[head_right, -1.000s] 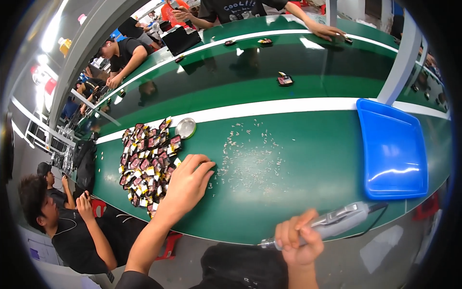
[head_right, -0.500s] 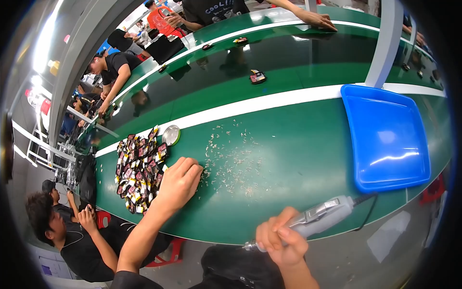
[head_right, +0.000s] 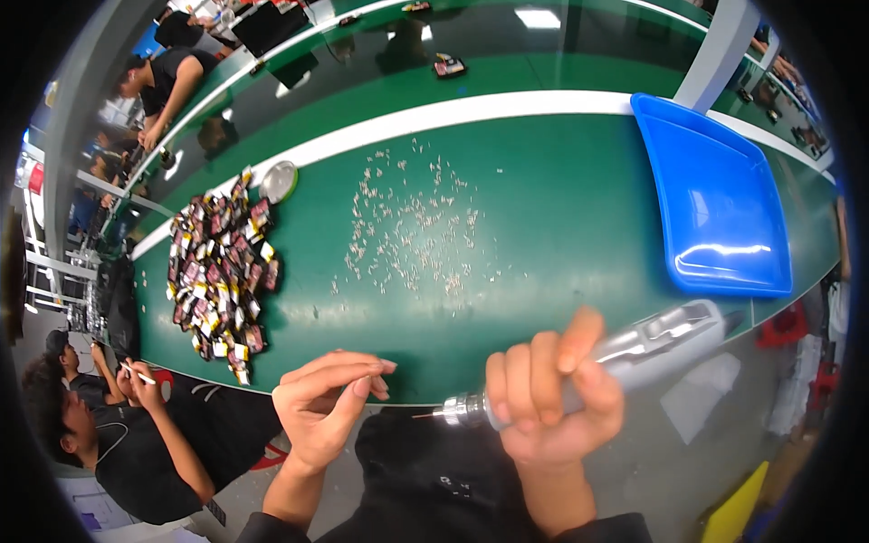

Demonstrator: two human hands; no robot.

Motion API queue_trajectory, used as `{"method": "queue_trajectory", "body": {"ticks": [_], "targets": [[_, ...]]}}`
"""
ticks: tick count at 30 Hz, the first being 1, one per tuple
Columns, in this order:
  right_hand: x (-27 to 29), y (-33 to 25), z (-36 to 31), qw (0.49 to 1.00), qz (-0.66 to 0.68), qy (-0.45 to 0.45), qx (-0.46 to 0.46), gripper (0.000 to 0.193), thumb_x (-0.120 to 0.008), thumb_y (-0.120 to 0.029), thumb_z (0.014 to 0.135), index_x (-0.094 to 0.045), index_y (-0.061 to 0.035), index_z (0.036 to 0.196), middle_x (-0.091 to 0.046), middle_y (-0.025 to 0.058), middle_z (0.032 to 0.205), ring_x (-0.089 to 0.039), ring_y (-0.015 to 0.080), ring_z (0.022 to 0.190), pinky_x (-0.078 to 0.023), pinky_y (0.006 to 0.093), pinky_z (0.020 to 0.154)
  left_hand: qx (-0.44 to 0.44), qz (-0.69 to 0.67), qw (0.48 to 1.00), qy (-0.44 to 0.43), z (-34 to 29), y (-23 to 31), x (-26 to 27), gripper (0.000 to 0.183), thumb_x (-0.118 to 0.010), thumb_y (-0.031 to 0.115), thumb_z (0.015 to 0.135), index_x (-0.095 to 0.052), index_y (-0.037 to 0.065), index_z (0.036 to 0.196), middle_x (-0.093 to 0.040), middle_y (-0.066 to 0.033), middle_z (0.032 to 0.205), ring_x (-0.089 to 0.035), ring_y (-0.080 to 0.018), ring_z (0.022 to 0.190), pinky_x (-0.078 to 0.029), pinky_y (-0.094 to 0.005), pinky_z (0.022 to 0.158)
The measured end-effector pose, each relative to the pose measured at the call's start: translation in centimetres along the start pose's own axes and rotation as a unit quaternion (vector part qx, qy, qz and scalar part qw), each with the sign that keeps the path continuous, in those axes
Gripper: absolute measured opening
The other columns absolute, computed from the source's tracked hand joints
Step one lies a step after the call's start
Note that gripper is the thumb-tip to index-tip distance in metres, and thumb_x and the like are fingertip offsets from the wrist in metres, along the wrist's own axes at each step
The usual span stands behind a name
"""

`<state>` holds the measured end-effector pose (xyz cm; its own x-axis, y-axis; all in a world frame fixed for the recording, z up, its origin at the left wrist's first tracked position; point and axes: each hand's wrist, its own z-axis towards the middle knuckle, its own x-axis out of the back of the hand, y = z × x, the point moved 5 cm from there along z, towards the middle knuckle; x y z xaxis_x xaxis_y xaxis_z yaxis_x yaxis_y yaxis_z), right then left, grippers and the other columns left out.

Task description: Manually assemble small electronic components using an electric screwdriver.

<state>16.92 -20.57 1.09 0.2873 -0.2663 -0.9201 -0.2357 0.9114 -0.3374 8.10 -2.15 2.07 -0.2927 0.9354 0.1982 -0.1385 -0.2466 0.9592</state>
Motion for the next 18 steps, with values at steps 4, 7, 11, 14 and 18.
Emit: {"method": "queue_trajectory", "body": {"ticks": [4, 7, 11, 14, 18], "targets": [[-2.8, 0.3, 0.4, 0.999, 0.026, -0.002, 0.035, 0.010, -0.045, -0.015, 0.094, -0.044, -0.0057, 0.092, -0.038, -0.0005, 0.053, -0.039, 0.0105, 0.043, -0.037, 0.0278, 0.050, 0.002, -0.108, 0.994, -0.010, -1.6, 0.3, -0.9, 0.012, -0.060, -0.003, 0.086, -0.068, -0.009, 0.093, -0.068, -0.0235, 0.089, -0.065, -0.0221, 0.068, -0.055, -0.0310, 0.060], [-3.1, 0.6, 0.1, 0.999, 0.019, -0.001, 0.047, 0.010, -0.045, -0.016, 0.095, -0.044, -0.0058, 0.092, -0.038, -0.0007, 0.053, -0.038, 0.0099, 0.043, -0.037, 0.0271, 0.050, -0.012, -0.162, 0.986, -0.028, -2.3, -0.3, -1.5, 0.012, -0.060, -0.002, 0.086, -0.068, -0.009, 0.092, -0.067, -0.0241, 0.088, -0.065, -0.0226, 0.067, -0.055, -0.0312, 0.060], [-3.4, 0.9, -0.2, 0.998, 0.016, 0.015, 0.050, 0.011, -0.045, -0.016, 0.095, -0.045, -0.0054, 0.093, -0.037, -0.0010, 0.053, -0.038, 0.0091, 0.043, -0.037, 0.0269, 0.050, 0.021, -0.243, 0.969, -0.039, -2.9, -0.5, -1.3, 0.015, -0.059, -0.011, 0.084, -0.067, -0.010, 0.097, -0.066, -0.0255, 0.099, -0.066, -0.0230, 0.080, -0.056, -0.0288, 0.066], [-3.5, 0.9, -0.4, 0.998, 0.022, 0.021, 0.052, 0.011, -0.044, -0.015, 0.095, -0.045, -0.0050, 0.094, -0.037, -0.0013, 0.053, -0.038, 0.0087, 0.043, -0.037, 0.0268, 0.050, 0.013, -0.243, 0.968, -0.052, -3.1, -0.6, -1.3, 0.016, -0.060, -0.011, 0.084, -0.067, -0.010, 0.097, -0.066, -0.0261, 0.100, -0.066, -0.0226, 0.079, -0.056, -0.0288, 0.065], [-3.3, 0.9, -0.4, 0.998, 0.019, 0.018, 0.053, 0.011, -0.044, -0.015, 0.095, -0.046, -0.0048, 0.094, -0.037, -0.0017, 0.053, -0.037, 0.0086, 0.042, -0.037, 0.0265, 0.050, 0.002, -0.217, 0.976, -0.027, -2.7, -0.3, -1.5, 0.011, -0.059, -0.004, 0.085, -0.067, -0.010, 0.091, -0.067, -0.0259, 0.088, -0.065, -0.0236, 0.065, -0.055, -0.0319, 0.058]]}}
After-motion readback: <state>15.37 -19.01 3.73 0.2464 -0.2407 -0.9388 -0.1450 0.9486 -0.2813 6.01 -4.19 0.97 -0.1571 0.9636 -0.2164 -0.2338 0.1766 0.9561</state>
